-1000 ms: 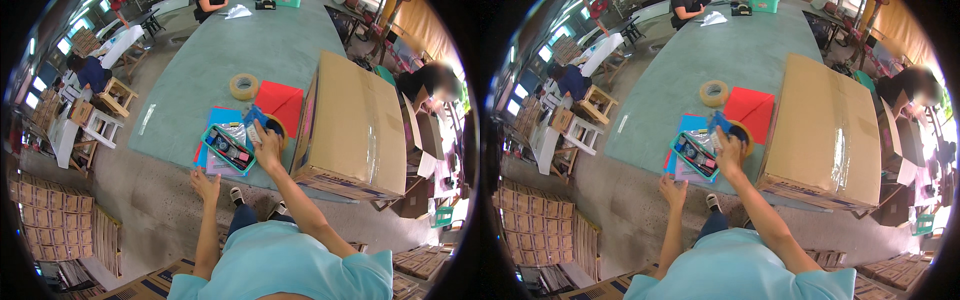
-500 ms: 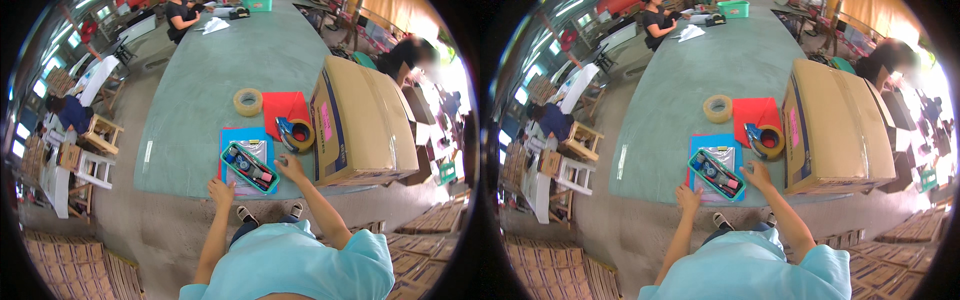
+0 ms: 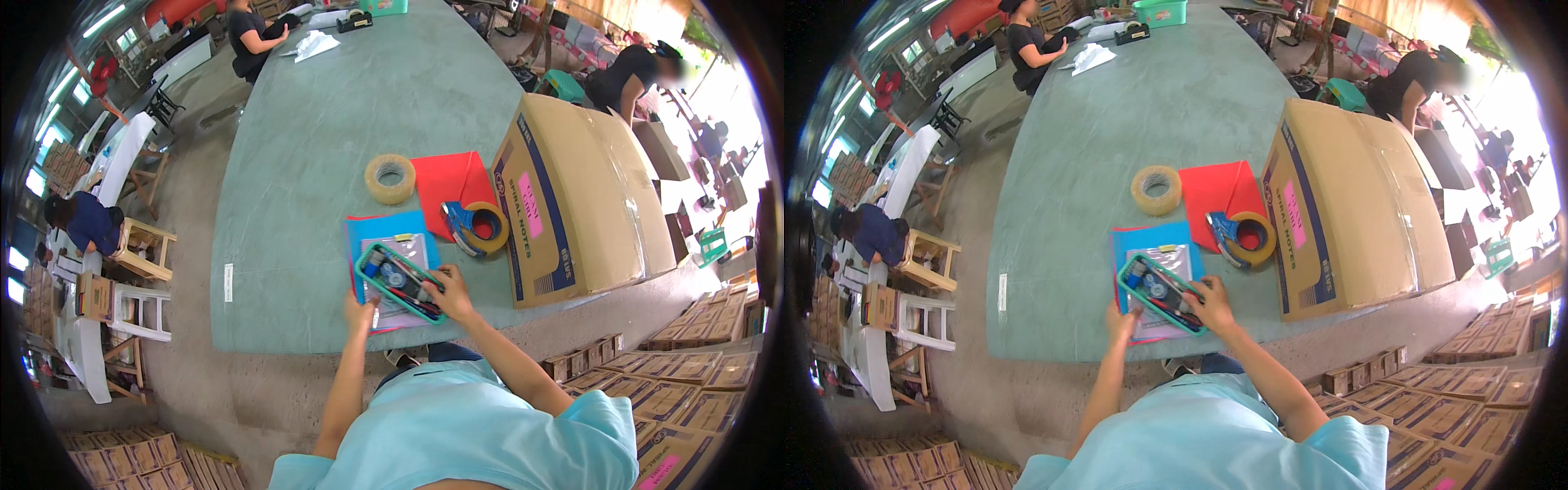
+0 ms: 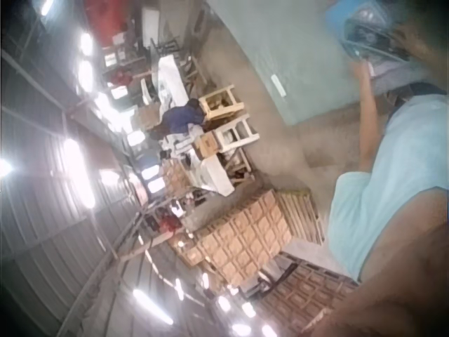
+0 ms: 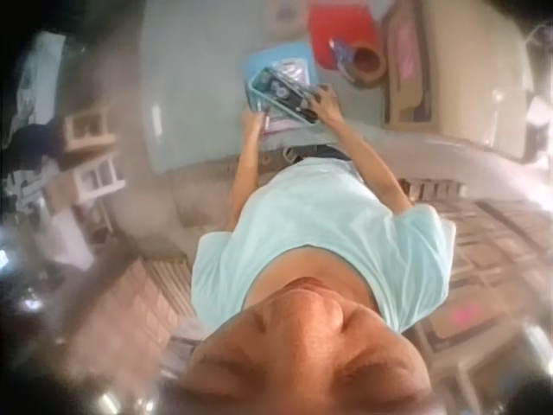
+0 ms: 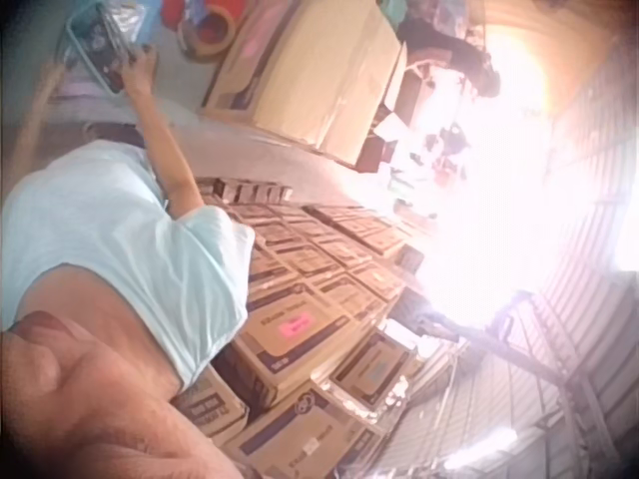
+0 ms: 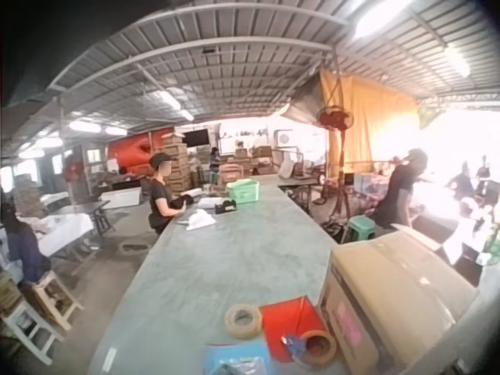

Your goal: The person packs spiral notebooks into a cardboard box, seals it with packing tape, and writes on the box with a pen. The person also handles a notebook and a pen on the table.

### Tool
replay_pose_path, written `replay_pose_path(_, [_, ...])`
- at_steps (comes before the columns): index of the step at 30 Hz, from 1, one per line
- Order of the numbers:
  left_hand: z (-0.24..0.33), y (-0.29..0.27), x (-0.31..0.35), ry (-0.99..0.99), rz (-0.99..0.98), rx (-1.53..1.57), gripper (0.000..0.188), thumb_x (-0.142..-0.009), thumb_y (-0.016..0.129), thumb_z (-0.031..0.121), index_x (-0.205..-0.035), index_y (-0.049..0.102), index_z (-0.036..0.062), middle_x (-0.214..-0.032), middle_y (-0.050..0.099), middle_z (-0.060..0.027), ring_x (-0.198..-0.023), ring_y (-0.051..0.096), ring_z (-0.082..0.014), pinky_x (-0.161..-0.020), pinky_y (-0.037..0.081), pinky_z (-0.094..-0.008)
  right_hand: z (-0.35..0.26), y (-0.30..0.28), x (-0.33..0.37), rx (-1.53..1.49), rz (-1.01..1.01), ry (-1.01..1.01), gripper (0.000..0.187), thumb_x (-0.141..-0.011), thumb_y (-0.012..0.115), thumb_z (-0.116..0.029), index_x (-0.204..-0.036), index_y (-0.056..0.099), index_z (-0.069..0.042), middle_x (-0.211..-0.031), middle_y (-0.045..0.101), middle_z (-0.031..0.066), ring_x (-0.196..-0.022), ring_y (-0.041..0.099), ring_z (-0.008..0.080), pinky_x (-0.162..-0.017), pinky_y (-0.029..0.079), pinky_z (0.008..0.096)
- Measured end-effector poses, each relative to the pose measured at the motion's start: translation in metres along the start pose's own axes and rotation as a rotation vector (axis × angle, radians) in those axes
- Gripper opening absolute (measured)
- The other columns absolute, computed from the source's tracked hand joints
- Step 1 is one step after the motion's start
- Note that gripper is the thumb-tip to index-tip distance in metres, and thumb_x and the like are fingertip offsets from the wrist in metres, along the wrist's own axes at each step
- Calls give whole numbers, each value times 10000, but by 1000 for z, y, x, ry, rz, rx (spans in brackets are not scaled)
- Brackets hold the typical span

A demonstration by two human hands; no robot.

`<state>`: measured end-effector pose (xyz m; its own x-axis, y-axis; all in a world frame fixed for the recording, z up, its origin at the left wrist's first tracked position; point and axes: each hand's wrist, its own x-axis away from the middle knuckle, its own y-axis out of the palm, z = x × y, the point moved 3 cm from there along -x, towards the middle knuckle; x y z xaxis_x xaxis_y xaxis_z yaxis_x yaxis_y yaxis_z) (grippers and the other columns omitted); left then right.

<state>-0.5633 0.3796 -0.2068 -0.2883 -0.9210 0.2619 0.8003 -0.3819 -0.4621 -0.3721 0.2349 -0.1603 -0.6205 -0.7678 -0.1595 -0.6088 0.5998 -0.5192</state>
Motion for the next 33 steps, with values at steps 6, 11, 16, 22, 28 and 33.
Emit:
replay_pose_path(6, [8,-40,-87,-11,-51,80,440,-660,758,72,-1049,571,-10,-935,649,-182,-844,639,-296,-783,477,-403,-6,58,-83,-31,5,3,237,-827,658,-248,-974,689,-65,-1019,558,188,-977,537,349,-853,442,409])
replay_pose_path(11, [13,-70,-101,111,453,-592,542,-683,714,31,-1178,496,-11,-1150,540,-179,-1025,556,-309,-840,454,-381,-28,-24,-79,406,305,-86,600,-713,735,-237,-1257,515,-112,-1221,461,158,-1205,380,373,-967,301,568])
replay_pose_path(16, [160,20,-46,241,-334,278,555,-721,680,65,-1241,487,101,-1222,491,-123,-1099,500,-262,-915,414,-417,60,-53,-66,527,222,186,629,-674,746,-124,-1242,490,-40,-1275,438,198,-1255,349,378,-1012,271,569])
replay_pose_path(22, [152,178,-100,303,-224,-79,543,-734,704,194,-1227,498,96,-1205,516,-243,-961,578,-378,-882,458,-404,36,-67,-30,283,347,111,522,-705,695,-58,-1188,510,11,-1180,505,206,-1200,412,379,-1006,331,446])
replay_pose_path(28, [152,187,-136,381,-654,-297,470,-738,662,131,-1176,507,59,-1058,592,-234,-772,643,-317,-767,514,-382,29,-76,14,369,196,90,500,-719,683,-40,-1187,511,3,-1148,508,202,-1191,413,379,-1006,326,451])
replay_pose_path(33, [163,194,-128,-229,-452,410,636,-745,693,198,-1292,400,57,-1121,584,-274,-947,636,-355,-838,505,-402,33,-76,30,531,70,92,515,-713,684,-46,-1197,513,-7,-1125,509,194,-1221,385,372,-1008,319,469])
